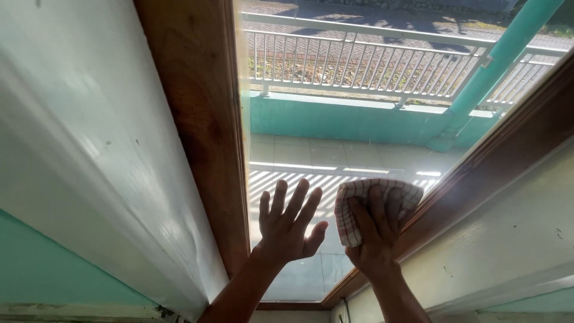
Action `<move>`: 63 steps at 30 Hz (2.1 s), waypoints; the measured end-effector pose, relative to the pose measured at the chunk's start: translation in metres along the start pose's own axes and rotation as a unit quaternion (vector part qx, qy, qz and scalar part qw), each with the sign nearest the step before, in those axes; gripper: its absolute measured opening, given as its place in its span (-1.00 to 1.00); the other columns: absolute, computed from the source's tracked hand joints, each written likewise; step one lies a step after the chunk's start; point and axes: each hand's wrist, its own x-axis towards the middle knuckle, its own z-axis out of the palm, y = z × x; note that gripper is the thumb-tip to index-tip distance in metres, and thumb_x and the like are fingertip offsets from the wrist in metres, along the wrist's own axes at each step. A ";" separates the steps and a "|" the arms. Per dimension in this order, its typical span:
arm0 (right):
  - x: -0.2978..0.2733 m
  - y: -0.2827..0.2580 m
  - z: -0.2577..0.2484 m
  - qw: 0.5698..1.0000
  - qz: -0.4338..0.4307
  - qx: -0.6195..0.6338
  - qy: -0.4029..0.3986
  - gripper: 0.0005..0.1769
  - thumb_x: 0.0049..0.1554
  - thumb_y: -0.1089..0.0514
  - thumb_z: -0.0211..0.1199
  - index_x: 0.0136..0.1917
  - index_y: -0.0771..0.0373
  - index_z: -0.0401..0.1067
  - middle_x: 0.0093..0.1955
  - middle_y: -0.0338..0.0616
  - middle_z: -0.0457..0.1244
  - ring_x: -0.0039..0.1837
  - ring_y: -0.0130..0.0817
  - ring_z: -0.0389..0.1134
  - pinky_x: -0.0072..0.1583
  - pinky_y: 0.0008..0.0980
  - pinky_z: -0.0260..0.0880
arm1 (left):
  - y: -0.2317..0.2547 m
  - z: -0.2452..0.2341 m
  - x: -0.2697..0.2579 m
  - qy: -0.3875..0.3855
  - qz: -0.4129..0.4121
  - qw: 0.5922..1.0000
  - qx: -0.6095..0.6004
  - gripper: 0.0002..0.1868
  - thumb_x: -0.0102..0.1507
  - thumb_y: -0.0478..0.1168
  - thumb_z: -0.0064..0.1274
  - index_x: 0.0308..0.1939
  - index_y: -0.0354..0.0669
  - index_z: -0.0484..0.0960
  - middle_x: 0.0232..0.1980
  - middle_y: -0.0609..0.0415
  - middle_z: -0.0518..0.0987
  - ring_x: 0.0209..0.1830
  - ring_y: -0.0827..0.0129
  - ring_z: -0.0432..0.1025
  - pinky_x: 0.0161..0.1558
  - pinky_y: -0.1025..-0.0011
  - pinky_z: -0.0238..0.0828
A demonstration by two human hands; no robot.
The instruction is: Wiping a glass door with a checkered cloth.
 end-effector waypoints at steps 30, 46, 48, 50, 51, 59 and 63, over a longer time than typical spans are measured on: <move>-0.014 -0.011 0.012 0.999 0.007 -0.018 -0.041 -0.40 0.20 -0.08 0.01 0.45 0.15 0.36 0.60 0.27 0.00 0.65 0.41 -0.15 0.59 0.36 -0.28 | 0.009 -0.017 0.009 0.011 -0.050 0.992 -0.113 -0.21 0.39 0.45 -0.32 0.39 0.01 0.54 0.61 -0.16 0.23 0.71 -0.02 -0.12 0.67 0.02 -0.47; -0.020 0.003 0.007 0.999 0.007 -0.037 -0.032 -0.51 0.26 -0.03 0.03 0.39 0.14 0.41 0.61 0.19 0.02 0.67 0.36 -0.15 0.59 0.40 -0.33 | -0.006 -0.011 0.004 0.012 -0.023 0.999 -0.040 -0.20 0.46 0.35 -0.39 0.49 -0.18 0.40 0.62 -0.18 0.18 0.70 -0.05 -0.13 0.65 -0.03 -0.49; -0.026 0.005 0.010 0.999 0.015 -0.024 -0.020 -0.54 0.30 -0.02 0.05 0.40 0.13 0.42 0.62 0.17 0.03 0.68 0.36 -0.13 0.62 0.35 -0.25 | -0.008 -0.008 0.003 0.004 -0.023 1.000 -0.014 -0.26 0.50 0.31 -0.31 0.50 -0.16 0.40 0.62 -0.15 0.17 0.70 -0.05 -0.16 0.66 -0.02 -0.51; -0.013 0.007 0.007 1.000 0.013 -0.019 -0.013 -0.55 0.33 -0.01 0.06 0.41 0.16 0.42 0.62 0.19 0.02 0.68 0.37 -0.14 0.63 0.33 -0.23 | -0.008 -0.004 0.003 0.011 -0.021 1.000 -0.009 -0.28 0.50 0.29 -0.31 0.50 -0.15 0.40 0.62 -0.14 0.18 0.71 -0.04 -0.15 0.66 -0.02 -0.51; -0.007 0.007 0.006 1.000 0.010 -0.012 -0.007 -0.56 0.36 -0.01 0.08 0.42 0.19 0.41 0.63 0.20 0.01 0.68 0.38 -0.15 0.64 0.32 -0.21 | -0.008 -0.003 0.002 0.019 -0.020 1.000 -0.002 -0.30 0.50 0.27 -0.32 0.49 -0.15 0.41 0.62 -0.13 0.18 0.71 -0.03 -0.15 0.66 -0.03 -0.50; -0.018 0.015 0.005 1.000 0.003 -0.016 0.001 -0.57 0.32 0.01 0.08 0.38 0.18 0.44 0.62 0.14 0.04 0.70 0.29 -0.15 0.65 0.26 -0.22 | -0.009 -0.003 -0.002 0.015 -0.014 1.000 0.010 -0.37 0.50 0.19 -0.29 0.47 -0.11 0.46 0.60 -0.08 0.25 0.71 -0.01 -0.14 0.66 -0.02 -0.48; -0.022 0.018 0.004 0.999 -0.004 -0.041 -0.012 -0.58 0.30 0.01 0.07 0.35 0.15 0.46 0.61 0.14 0.02 0.70 0.20 -0.17 0.63 0.25 -0.32 | -0.009 0.000 -0.002 0.027 -0.013 0.999 0.018 -0.38 0.49 0.18 -0.26 0.44 -0.12 0.49 0.58 -0.06 0.30 0.69 -0.02 -0.10 0.66 -0.02 -0.44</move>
